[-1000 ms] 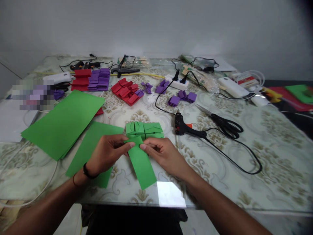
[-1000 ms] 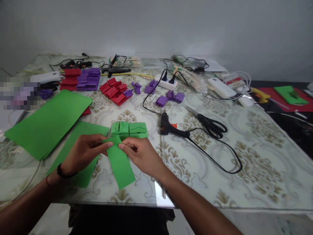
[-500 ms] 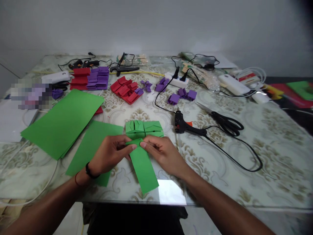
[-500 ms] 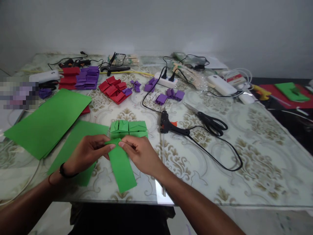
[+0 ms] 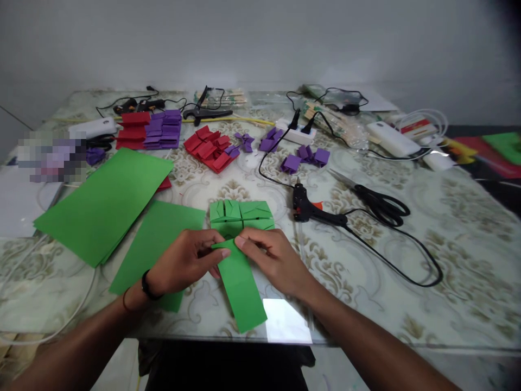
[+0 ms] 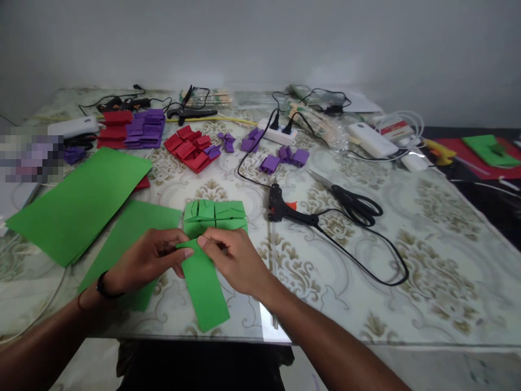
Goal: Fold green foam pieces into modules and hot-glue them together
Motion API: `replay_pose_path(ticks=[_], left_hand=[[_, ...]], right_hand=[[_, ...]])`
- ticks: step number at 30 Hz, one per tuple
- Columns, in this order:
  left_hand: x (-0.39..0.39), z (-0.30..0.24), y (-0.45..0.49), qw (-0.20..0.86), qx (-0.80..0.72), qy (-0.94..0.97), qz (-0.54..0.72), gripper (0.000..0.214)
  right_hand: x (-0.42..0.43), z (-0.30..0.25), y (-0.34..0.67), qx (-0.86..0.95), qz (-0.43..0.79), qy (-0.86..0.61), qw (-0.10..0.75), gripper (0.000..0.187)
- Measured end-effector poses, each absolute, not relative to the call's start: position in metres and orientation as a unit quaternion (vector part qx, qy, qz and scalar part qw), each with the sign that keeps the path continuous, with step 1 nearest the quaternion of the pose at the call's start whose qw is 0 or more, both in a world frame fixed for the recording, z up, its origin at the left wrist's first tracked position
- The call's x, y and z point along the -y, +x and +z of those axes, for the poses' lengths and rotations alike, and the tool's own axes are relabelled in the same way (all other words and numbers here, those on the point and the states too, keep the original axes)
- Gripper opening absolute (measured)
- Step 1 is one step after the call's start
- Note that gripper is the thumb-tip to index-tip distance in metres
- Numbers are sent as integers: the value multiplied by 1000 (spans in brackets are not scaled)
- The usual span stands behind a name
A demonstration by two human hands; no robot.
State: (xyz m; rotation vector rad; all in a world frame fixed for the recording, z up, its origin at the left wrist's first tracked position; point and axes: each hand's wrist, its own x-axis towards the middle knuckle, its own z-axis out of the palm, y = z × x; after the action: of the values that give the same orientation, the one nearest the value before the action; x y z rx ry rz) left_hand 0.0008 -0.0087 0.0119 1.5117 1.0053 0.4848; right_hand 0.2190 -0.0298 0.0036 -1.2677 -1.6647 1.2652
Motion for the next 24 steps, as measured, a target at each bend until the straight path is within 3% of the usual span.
replay_pose_path(ticks=[4, 15, 24], left_hand=[[7, 9, -3, 569, -444, 651, 236, 23], [7, 12, 0, 442, -419, 741, 281, 22], [-18, 13, -33, 399, -464, 647, 455, 11]], right_hand=[[27, 0, 218, 612, 501, -485, 374, 22], [26, 0, 217, 616, 567, -441, 322, 22], [20, 8, 235, 612, 590, -427, 309, 23]])
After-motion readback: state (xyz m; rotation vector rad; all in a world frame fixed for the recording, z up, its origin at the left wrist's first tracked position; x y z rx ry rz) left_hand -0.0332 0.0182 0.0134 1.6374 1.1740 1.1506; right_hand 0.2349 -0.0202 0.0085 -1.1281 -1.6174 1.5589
